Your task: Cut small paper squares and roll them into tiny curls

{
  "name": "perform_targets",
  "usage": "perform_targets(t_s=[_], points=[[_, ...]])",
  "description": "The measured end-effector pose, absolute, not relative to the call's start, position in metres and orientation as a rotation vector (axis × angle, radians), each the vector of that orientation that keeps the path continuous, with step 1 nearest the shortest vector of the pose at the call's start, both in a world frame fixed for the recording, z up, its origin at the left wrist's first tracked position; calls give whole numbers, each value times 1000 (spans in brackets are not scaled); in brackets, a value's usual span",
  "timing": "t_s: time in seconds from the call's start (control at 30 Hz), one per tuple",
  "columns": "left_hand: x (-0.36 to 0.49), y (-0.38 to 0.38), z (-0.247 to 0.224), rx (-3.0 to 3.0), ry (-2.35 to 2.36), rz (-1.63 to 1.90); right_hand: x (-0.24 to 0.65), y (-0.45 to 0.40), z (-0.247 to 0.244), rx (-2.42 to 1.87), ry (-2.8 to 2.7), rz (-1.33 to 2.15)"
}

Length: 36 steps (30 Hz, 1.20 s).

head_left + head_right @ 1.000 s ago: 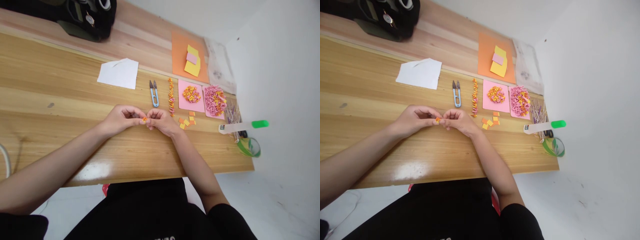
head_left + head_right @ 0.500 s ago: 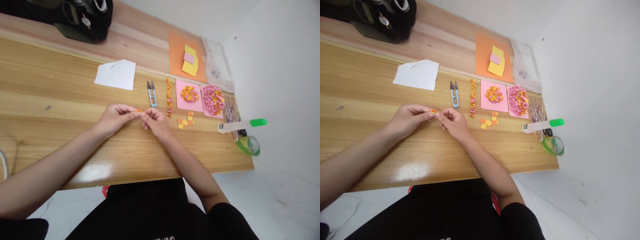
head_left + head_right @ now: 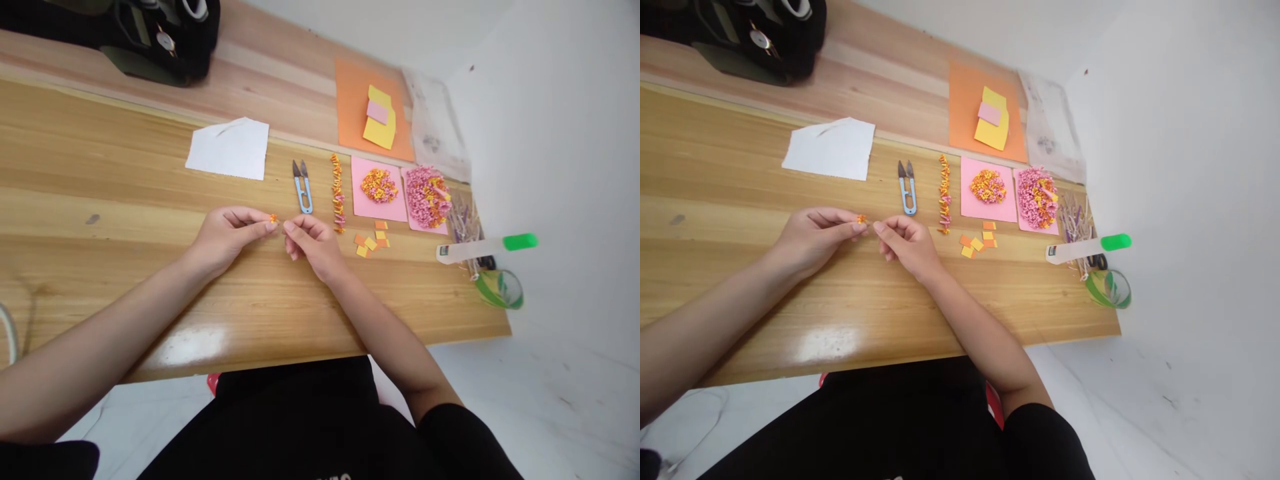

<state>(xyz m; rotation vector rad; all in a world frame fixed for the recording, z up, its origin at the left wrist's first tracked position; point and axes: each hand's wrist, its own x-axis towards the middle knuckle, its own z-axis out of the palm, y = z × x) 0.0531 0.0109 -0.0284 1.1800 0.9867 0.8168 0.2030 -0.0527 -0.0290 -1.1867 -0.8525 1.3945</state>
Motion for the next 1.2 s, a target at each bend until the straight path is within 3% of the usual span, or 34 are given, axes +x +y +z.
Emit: perform_targets(t_s=[1.2], points=[[51, 12, -23, 1228, 838, 733, 205, -51, -28, -1170, -871, 1437]])
